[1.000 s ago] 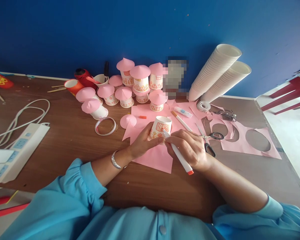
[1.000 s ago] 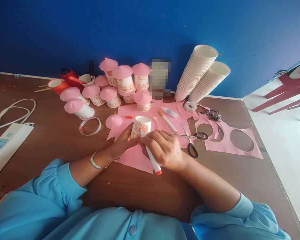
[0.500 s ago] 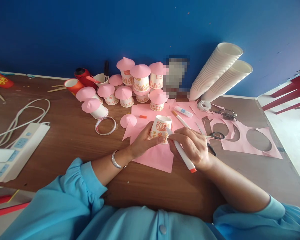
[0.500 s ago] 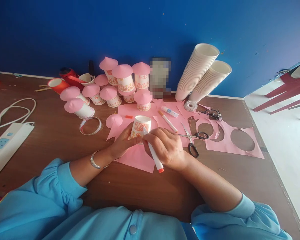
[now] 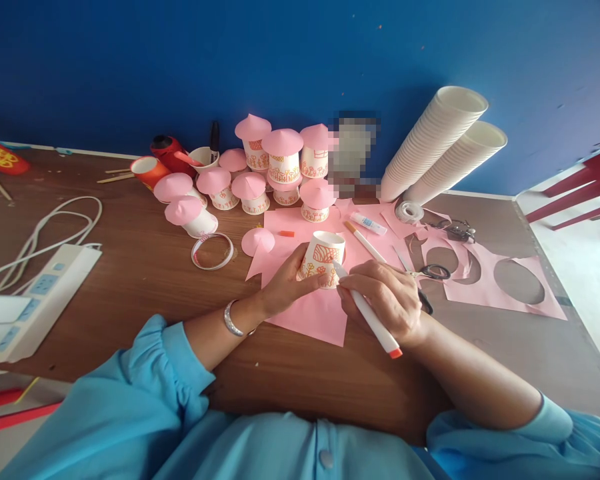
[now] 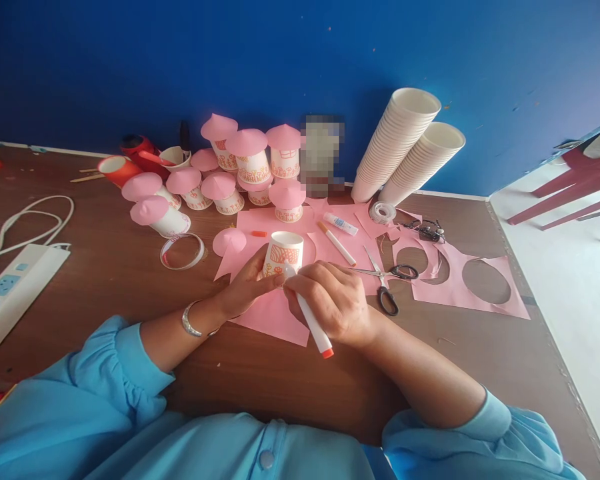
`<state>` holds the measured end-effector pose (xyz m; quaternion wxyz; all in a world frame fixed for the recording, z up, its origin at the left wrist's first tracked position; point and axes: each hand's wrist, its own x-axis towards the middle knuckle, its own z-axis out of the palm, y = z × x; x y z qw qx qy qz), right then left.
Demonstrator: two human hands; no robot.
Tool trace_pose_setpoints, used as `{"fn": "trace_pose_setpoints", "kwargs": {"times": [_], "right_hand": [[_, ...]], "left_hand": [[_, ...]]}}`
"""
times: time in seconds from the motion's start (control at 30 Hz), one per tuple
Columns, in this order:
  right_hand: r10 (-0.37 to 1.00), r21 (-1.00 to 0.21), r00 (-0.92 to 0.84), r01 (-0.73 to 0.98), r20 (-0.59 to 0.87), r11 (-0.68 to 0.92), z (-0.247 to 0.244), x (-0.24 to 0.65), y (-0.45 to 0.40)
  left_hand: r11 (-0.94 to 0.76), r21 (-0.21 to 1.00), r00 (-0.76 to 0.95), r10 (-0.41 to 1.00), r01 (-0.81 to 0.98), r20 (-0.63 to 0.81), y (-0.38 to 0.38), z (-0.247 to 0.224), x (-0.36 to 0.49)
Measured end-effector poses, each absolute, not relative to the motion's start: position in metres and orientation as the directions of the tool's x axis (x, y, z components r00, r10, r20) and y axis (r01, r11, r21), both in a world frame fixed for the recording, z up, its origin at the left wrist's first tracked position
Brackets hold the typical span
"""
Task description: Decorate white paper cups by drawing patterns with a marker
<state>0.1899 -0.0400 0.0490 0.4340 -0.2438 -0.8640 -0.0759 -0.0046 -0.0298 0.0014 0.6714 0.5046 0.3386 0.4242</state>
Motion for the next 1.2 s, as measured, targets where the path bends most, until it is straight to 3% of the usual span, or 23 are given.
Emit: {"fn": "trace_pose_setpoints", "kwargs": {"times": [0.43, 0.87, 1.2], "right_hand": [[0.317, -0.039, -0.577, 0.442, 0.753, 0.896, 0.0442, 0.1901, -0.0432], [0.357, -0.035, -0.496, 0.547, 0.792, 0.836, 0.0494, 0.1913, -0.0373], [0.365, -0.058, -0.504, 0.524, 0.782, 0.85, 0.0495, 0.1922, -0.0363]], "left_hand": [[0.138, 0.971, 0.408, 0.912, -0.198, -0.046, -0.0297, 0.0026, -0.0046], [0.117, 0.96, 0.398, 0.917, -0.254, -0.006, -0.0301, -0.0055, -0.0039], [0.112, 0.962, 0.399, 0.917, -0.25, -0.003, -0.0296, -0.0047, -0.0037]]}}
